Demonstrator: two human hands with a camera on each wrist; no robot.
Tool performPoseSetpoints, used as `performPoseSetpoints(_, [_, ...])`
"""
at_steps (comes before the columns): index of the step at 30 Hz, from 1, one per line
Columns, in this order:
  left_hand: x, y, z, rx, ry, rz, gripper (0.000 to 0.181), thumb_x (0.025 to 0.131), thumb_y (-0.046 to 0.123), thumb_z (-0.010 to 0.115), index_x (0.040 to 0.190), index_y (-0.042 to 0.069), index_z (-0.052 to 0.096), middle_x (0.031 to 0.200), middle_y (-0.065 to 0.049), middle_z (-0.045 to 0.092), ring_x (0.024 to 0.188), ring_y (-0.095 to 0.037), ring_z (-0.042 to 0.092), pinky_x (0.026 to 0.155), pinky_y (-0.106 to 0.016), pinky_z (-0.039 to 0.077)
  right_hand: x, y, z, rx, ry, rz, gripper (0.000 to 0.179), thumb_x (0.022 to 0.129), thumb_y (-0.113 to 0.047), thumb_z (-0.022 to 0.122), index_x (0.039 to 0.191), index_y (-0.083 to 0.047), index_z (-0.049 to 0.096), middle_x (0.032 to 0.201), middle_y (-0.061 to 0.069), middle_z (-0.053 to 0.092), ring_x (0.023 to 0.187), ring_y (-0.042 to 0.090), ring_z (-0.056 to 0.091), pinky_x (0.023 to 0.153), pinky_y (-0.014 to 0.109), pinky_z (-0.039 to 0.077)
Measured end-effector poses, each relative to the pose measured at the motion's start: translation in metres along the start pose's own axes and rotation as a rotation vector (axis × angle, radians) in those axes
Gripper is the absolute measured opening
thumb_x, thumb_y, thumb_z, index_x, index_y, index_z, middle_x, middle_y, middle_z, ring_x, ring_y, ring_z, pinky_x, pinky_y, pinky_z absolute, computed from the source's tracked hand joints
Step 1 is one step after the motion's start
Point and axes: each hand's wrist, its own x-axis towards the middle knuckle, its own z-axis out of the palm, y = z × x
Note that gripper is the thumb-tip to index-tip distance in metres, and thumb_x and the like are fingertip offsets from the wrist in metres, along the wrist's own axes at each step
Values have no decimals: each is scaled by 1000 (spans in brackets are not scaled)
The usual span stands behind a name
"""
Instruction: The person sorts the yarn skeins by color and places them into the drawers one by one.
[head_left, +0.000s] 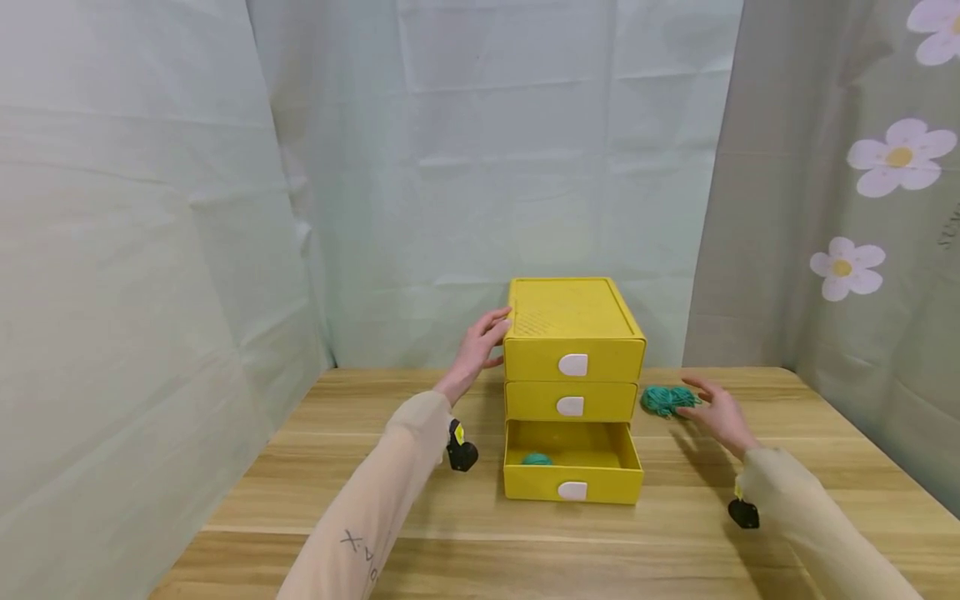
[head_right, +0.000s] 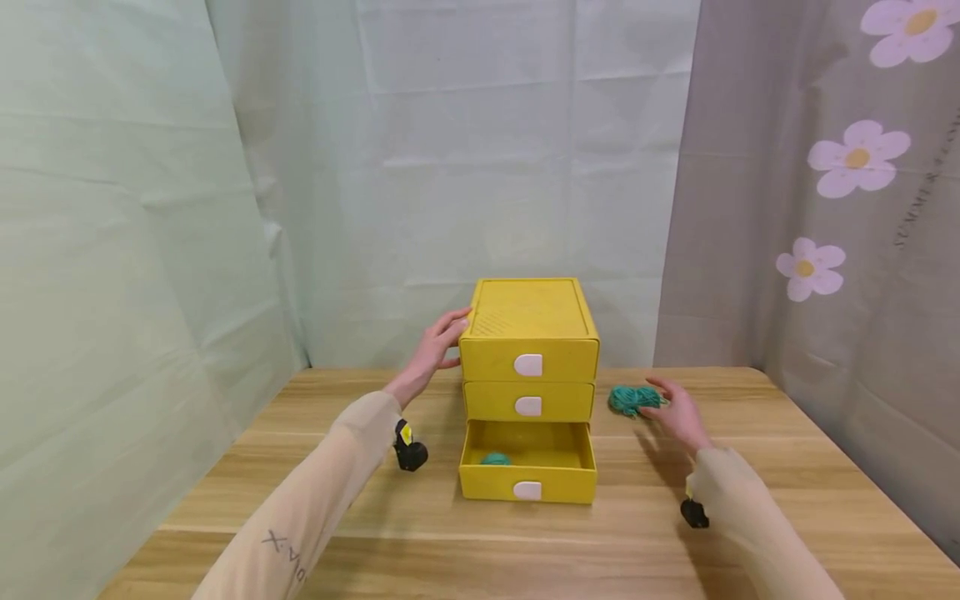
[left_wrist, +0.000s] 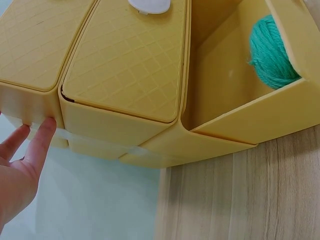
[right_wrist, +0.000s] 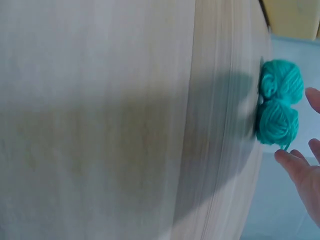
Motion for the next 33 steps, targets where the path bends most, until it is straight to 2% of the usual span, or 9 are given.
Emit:
performPoseSetpoints(15, [1, 1, 0, 1, 1, 2, 44, 93, 32, 50, 134, 17, 46, 125, -8, 47, 102, -26, 51, 78, -43, 46, 3, 2, 0, -64, -78, 22, 58, 83, -5, 64, 130, 10, 35, 131, 37, 27, 109, 57, 30, 83, 63, 31])
performPoseSetpoints(20, [2, 1, 1, 4, -1, 7, 44, 94, 32, 50, 134, 17, 46, 125, -8, 47, 102, -26, 51, 78, -43, 46, 4, 2, 1, -79, -99, -3, 58, 83, -7, 65, 129, 11, 36, 131, 37, 27, 111, 56, 29, 85, 63, 28])
performPoseSetpoints(24, [2, 0, 1, 10, 4, 9, 44, 93, 32, 50, 134, 17, 46, 124, -8, 48, 101, -26, 52, 77, -43, 47, 5, 5, 3, -87, -93, -25, 56, 83, -6, 65, 127, 13, 37, 128, 38, 30, 107, 56, 34, 84, 61, 32])
performPoseSetpoints(28, [1, 0, 1, 8, 1, 4, 44, 94, 32, 50, 135, 16, 45, 126, -8, 47, 101, -25, 52, 78, -43, 46, 6, 10, 4, -108, -87, -32, 55, 83, -4, 64, 126, 16, 37, 117, 39, 39, 97, 53, 44, 77, 56, 40])
performPoseSetpoints(33, [1, -1, 0, -15, -6, -10, 46, 94, 32, 50, 136, 13, 44, 129, -11, 44, 104, -29, 49, 80, -45, 45, 6, 12, 7, -162, -62, -37, 46, 82, -5, 66, 118, 16, 46, 109, 38, 44, 91, 49, 48, 71, 53, 43])
